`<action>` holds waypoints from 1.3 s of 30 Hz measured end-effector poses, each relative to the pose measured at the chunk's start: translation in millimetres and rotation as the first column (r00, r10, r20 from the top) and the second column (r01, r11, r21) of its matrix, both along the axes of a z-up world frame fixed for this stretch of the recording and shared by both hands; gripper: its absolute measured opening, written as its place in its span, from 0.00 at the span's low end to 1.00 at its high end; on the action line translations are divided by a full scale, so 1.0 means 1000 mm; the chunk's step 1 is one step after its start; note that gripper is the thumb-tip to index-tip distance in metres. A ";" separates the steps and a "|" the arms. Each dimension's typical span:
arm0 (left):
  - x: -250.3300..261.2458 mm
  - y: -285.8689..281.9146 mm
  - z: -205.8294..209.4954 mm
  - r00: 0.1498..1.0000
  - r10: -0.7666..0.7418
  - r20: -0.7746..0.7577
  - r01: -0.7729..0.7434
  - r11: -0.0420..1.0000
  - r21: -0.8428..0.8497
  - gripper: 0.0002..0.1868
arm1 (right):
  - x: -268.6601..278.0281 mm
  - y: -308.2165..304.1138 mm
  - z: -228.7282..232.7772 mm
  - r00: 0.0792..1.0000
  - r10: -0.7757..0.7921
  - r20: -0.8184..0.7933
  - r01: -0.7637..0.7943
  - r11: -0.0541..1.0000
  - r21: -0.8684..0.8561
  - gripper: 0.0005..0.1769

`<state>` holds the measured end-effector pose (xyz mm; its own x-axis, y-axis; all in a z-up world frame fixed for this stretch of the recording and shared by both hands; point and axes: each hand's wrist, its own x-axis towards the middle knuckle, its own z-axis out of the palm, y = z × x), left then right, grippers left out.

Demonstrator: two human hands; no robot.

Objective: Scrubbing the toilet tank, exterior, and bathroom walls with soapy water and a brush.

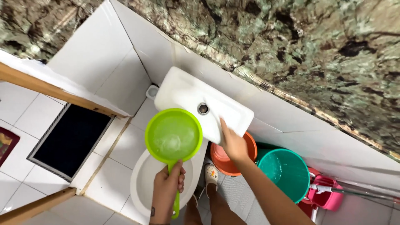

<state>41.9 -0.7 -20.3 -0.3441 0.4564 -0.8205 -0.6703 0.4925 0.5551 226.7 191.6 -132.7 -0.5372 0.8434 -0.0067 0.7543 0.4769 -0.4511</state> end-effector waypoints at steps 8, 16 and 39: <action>0.001 0.004 0.005 0.994 -0.051 -0.097 0.051 0.999 0.005 0.19 | 0.009 0.006 0.112 0.985 -0.143 0.091 0.159 0.967 -0.199 0.25; 0.004 0.012 0.001 0.971 -0.100 -0.216 0.103 0.995 0.002 0.19 | -0.073 0.004 0.141 0.790 0.466 0.399 -0.515 0.857 0.018 0.27; -0.039 -0.028 -0.008 0.986 0.100 -0.132 -0.093 0.994 0.061 0.19 | -0.052 -0.008 0.009 0.982 0.190 -0.017 -0.187 0.977 0.107 0.27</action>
